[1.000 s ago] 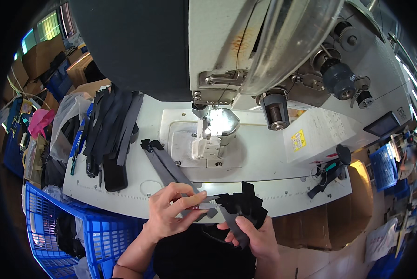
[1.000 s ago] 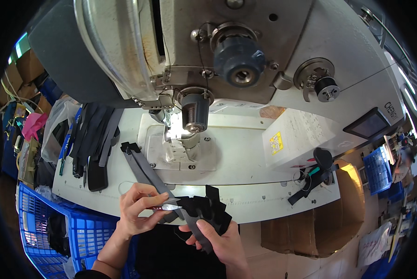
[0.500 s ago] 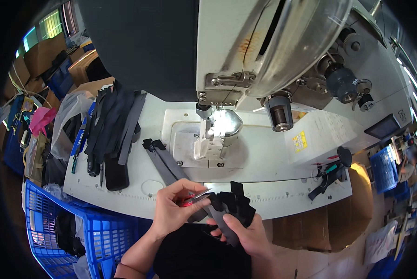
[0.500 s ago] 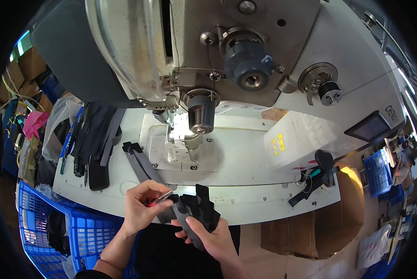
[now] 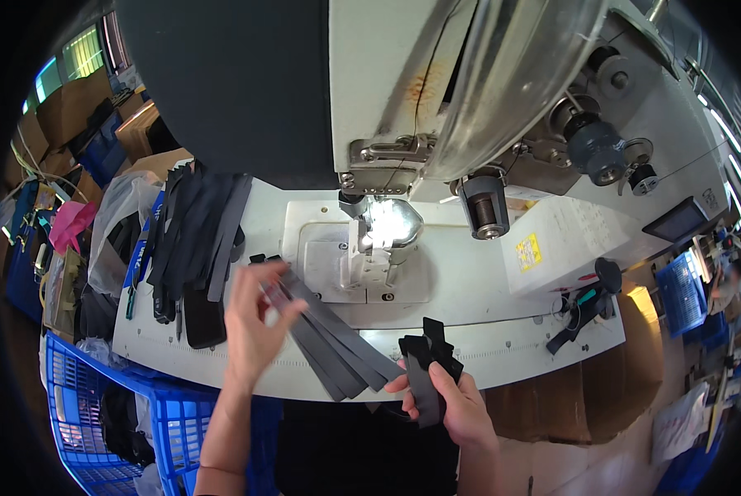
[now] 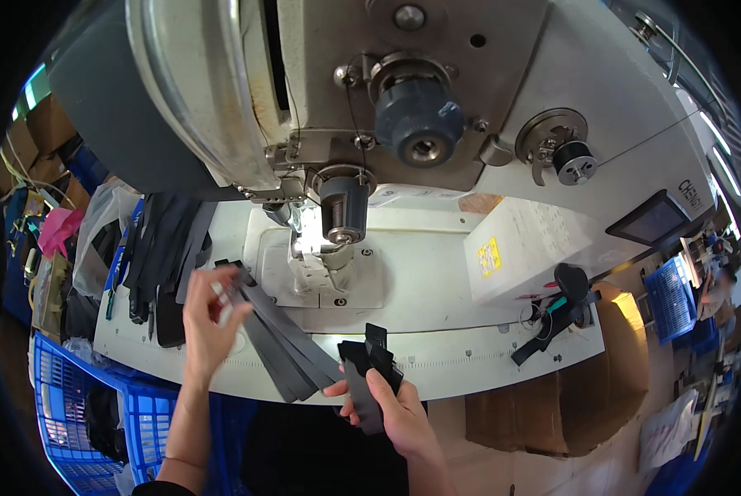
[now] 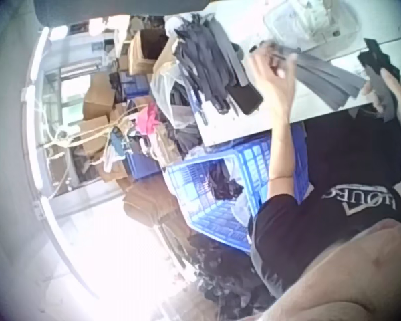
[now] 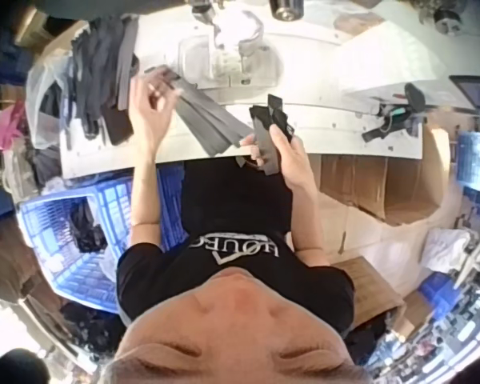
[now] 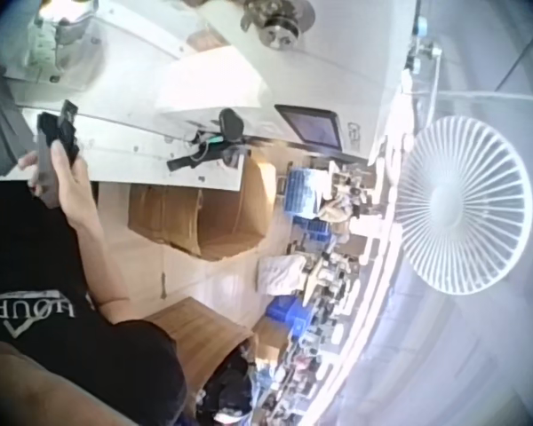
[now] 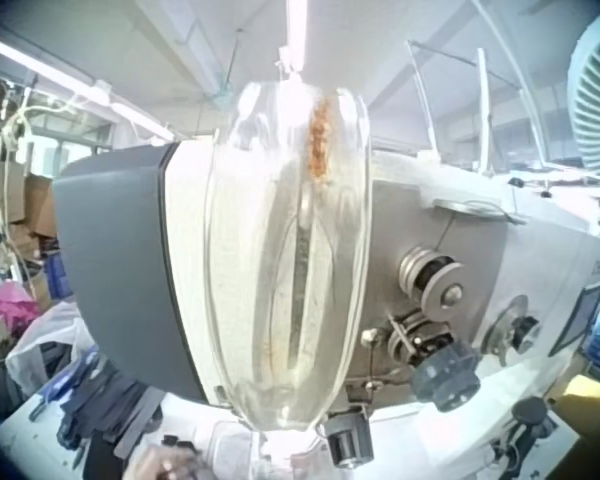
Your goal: The person sews fabric pieces using a sewing machine, then trims excess threads from the sewn pieces using thread snip scissors.
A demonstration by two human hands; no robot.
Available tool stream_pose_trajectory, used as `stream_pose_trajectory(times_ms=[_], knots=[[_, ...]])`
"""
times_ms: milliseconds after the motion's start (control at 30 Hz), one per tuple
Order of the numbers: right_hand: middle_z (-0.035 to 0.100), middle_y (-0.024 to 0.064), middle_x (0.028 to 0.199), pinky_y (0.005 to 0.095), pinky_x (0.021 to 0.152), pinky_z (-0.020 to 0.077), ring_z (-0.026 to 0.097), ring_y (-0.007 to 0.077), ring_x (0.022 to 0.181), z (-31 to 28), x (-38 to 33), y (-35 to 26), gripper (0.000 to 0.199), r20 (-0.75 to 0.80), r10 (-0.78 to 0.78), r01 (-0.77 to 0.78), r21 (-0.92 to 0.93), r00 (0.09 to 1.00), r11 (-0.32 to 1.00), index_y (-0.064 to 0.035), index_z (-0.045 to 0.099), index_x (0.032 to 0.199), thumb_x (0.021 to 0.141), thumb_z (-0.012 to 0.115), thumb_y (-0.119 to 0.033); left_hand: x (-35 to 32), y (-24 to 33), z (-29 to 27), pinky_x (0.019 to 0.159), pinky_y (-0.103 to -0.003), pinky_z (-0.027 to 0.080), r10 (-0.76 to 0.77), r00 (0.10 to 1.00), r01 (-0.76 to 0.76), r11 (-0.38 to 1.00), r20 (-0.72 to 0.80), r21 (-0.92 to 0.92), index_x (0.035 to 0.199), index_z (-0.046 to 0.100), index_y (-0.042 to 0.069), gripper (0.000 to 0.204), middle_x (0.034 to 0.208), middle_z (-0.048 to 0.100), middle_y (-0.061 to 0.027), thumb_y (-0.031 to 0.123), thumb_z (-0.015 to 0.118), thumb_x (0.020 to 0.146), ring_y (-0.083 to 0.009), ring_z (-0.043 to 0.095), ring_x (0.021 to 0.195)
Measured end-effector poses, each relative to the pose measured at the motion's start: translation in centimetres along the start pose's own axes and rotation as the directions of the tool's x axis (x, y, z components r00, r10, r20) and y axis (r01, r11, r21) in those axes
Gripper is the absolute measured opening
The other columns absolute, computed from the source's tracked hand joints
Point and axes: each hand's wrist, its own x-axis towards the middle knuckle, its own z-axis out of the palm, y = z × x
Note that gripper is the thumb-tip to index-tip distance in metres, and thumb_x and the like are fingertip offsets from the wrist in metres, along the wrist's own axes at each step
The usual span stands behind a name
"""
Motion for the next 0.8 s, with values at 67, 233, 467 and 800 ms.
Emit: stream_pose_trajectory(times_ms=[67,233,467,800], knots=[[0.074,0.0201,0.099,0.0292,0.063,0.0560,0.066,0.0140,0.073,0.3,-0.1,0.1,0.045,0.003,0.018,-0.018,-0.001,1.000,1.000,0.0071,0.062,0.123,0.113,0.041,-0.032,-1.9,1.5,0.7,0.061,-0.027,0.053,0.194,0.975,-0.182,0.977,0.110,-0.112,0.119,0.070,0.009,0.048,0.104,0.064,-0.0065,0.004,0.088,0.075,-0.0172,0.065,0.078],[0.075,0.0166,0.103,0.0282,0.062,0.0554,0.066,0.0133,0.072,0.5,-0.6,-0.2,0.042,0.054,0.013,-0.013,-0.006,0.998,1.000,0.0065,0.066,0.115,0.111,0.047,-0.031,-3.5,3.2,1.3,0.055,-0.028,0.049,0.488,0.857,-0.483,0.873,0.166,-0.076,0.108,0.077,0.015,0.045,0.092,0.066,-0.0013,0.014,0.094,0.066,-0.0147,0.064,0.066],[0.076,0.0158,0.102,0.0282,0.062,0.0557,0.067,0.0134,0.074,1.1,-1.0,-0.4,0.042,0.015,-0.008,0.008,0.002,1.000,1.000,0.0061,0.068,0.113,0.111,0.048,-0.031,-3.5,3.4,1.2,0.054,-0.026,0.047,0.535,0.835,-0.532,0.845,0.131,-0.062,0.112,0.076,0.016,0.045,0.092,0.065,0.0032,0.019,0.092,0.070,-0.0108,0.060,0.063],[0.077,0.0151,0.102,0.0277,0.062,0.0558,0.067,0.0135,0.073,1.6,-1.7,-0.5,0.042,0.028,-0.042,0.043,-0.040,0.999,0.998,0.0055,0.069,0.114,0.111,0.049,-0.031,-3.8,3.8,1.6,0.051,-0.027,0.048,0.540,0.835,-0.532,0.841,0.103,-0.098,0.104,0.078,0.013,0.037,0.089,0.066,0.0010,0.014,0.092,0.070,-0.0122,0.062,0.062]])
